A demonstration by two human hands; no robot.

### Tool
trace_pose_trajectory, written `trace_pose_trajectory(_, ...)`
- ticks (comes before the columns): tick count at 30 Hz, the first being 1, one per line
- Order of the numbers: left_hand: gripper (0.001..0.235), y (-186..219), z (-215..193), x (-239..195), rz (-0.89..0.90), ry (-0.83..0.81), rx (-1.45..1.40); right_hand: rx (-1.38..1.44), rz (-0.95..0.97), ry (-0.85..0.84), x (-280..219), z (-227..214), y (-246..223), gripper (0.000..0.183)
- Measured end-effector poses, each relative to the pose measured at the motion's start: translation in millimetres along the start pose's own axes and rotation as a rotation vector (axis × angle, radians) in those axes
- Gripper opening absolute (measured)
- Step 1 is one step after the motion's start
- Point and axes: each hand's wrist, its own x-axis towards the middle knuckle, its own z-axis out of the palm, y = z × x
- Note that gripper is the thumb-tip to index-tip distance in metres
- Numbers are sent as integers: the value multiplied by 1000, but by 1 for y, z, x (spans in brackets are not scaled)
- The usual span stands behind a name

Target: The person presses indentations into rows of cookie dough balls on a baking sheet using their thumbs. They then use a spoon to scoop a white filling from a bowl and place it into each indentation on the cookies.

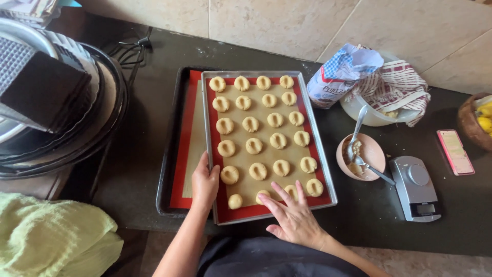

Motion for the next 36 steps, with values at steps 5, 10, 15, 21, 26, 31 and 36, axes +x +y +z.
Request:
trace_pose_trajectory(5,58,1,-1,0,-57,-13,-13,-50,-10,-29,-7,6,3,64)
trace_pose_trajectory(10,58,2,-1,1,-57,-13,-6,-38,8,-71,-8,10,6,66)
trace_pose_trajectory(15,57,5,-4,-2,-82,-17,-1,85,30,-142,-8,8,7,65)
trace_pose_trajectory(21,57,3,-3,-1,-53,-16,-21,102,-53,1,31,-11,-14,63)
trace_pose_trajectory(26,56,0,-3,0,-40,-22,8,68,-164,-58,44,3,-25,60)
trace_pose_trajectory(31,56,1,-4,-1,-39,-34,-14,56,-170,-91,45,11,-28,60)
trace_pose_trajectory(36,57,-10,0,3,-29,-15,-7,76,-147,-102,42,19,-29,63)
